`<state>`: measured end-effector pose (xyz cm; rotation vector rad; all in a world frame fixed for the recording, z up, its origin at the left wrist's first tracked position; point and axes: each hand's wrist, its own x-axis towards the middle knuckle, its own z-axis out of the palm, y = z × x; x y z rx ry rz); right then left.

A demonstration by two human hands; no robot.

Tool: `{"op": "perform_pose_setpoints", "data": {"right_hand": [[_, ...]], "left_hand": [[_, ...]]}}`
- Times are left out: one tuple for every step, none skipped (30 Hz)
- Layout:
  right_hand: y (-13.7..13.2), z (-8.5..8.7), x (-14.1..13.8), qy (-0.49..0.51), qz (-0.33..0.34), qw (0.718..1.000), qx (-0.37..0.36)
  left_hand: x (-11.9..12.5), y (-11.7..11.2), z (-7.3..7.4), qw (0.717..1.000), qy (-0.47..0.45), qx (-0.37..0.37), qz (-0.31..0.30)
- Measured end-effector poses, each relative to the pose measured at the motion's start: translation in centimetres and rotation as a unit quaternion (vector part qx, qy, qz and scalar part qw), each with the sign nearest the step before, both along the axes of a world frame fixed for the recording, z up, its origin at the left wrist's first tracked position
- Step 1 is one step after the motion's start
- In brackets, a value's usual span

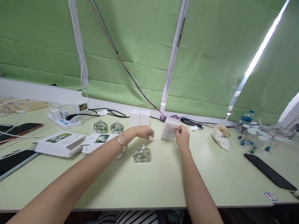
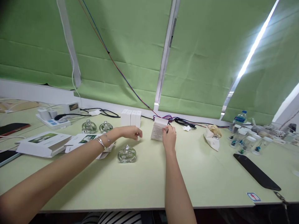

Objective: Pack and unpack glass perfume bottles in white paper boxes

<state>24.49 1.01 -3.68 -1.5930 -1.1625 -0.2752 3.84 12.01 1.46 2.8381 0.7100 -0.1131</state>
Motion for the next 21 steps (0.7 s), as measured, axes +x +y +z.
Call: {"op": "perform_pose_setpoints", "data": {"right_hand": [[0.0, 0.1, 0.1, 0.003, -0.001, 1.000, 0.000], [0.0, 0.1, 0.1, 0.006, -0.002, 1.000, 0.000], [0.0, 0.2, 0.1, 0.009, -0.001, 1.000, -0.001], [0.0, 0.2, 0.0, 0.011, 0.000, 1.000, -0.002], [0.0, 0.2, -0.1, 0.012, 0.002, 1.000, -0.003], [0.0, 0.2, -0.2, 0.013, 0.004, 1.000, -0.004], [0.0, 0.2, -0.3, 0.014, 0.005, 1.000, -0.005], [0.1, 0.2, -0.4, 0.013, 0.006, 1.000, -0.007], [0.1, 0.2, -0.5, 0.012, 0.007, 1.000, -0.008], [0.1, 0.2, -0.5, 0.011, 0.007, 1.000, -0.009], [0.1, 0.2, -0.5, 0.010, 0.007, 1.000, -0.010], [0.1, 0.1, -0.5, 0.010, 0.006, 1.000, -0.011], [0.1, 0.1, -0.5, 0.009, 0.005, 1.000, -0.011], [0.1, 0.1, -0.5, 0.009, 0.005, 1.000, -0.011], [0.1, 0.1, -0.4, 0.009, 0.004, 1.000, -0.012], [0.1, 0.1, -0.4, 0.008, 0.004, 1.000, -0.012], [0.1, 0.1, -0.3, 0.008, 0.004, 1.000, -0.013], [0.1, 0.1, -0.3, 0.009, 0.003, 1.000, -0.013], [0.1, 0.1, -0.3, 0.010, 0.002, 1.000, -0.015], [0.1, 0.1, -0.2, 0.011, 0.001, 1.000, -0.016], [0.1, 0.1, -0.2, 0.012, -0.001, 1.000, -0.017]], "left_hand": [[-0.6, 0.6, 0.5, 1.000, 0.004, 0.015, 0.020], [-1.3, 1.1, 0.8, 0.999, 0.010, 0.028, 0.038], [-1.9, 1.5, 1.1, 0.998, 0.018, 0.039, 0.052], [-2.4, 1.8, 1.2, 0.997, 0.027, 0.047, 0.062], [-2.9, 1.9, 1.1, 0.995, 0.036, 0.055, 0.068], [-3.3, 1.9, 0.9, 0.994, 0.043, 0.063, 0.072], [-3.6, 1.8, 0.6, 0.993, 0.049, 0.072, 0.076], [-3.9, 1.7, 0.1, 0.992, 0.052, 0.082, 0.079], [-4.0, 1.6, -0.3, 0.991, 0.052, 0.093, 0.083], [-4.2, 1.6, -0.7, 0.990, 0.052, 0.104, 0.085], [-4.3, 1.7, -1.1, 0.989, 0.050, 0.114, 0.086], [-4.4, 1.8, -1.4, 0.988, 0.048, 0.121, 0.086], [-4.6, 1.9, -1.5, 0.987, 0.046, 0.127, 0.084], [-4.8, 2.1, -1.5, 0.987, 0.042, 0.130, 0.081], [-5.0, 2.2, -1.3, 0.988, 0.036, 0.131, 0.077], [-5.3, 2.2, -1.0, 0.988, 0.030, 0.134, 0.070], [-5.5, 2.1, -0.5, 0.989, 0.014, 0.134, 0.063], [-5.7, 1.8, 0.1, 0.990, -0.014, 0.126, 0.055], [-5.9, 1.2, 0.7, 0.992, -0.048, 0.105, 0.047], [-6.0, 0.5, 1.3, 0.993, -0.080, 0.072, 0.039], [-6.0, -0.4, 1.8, 0.994, -0.102, 0.026, 0.031]]}}
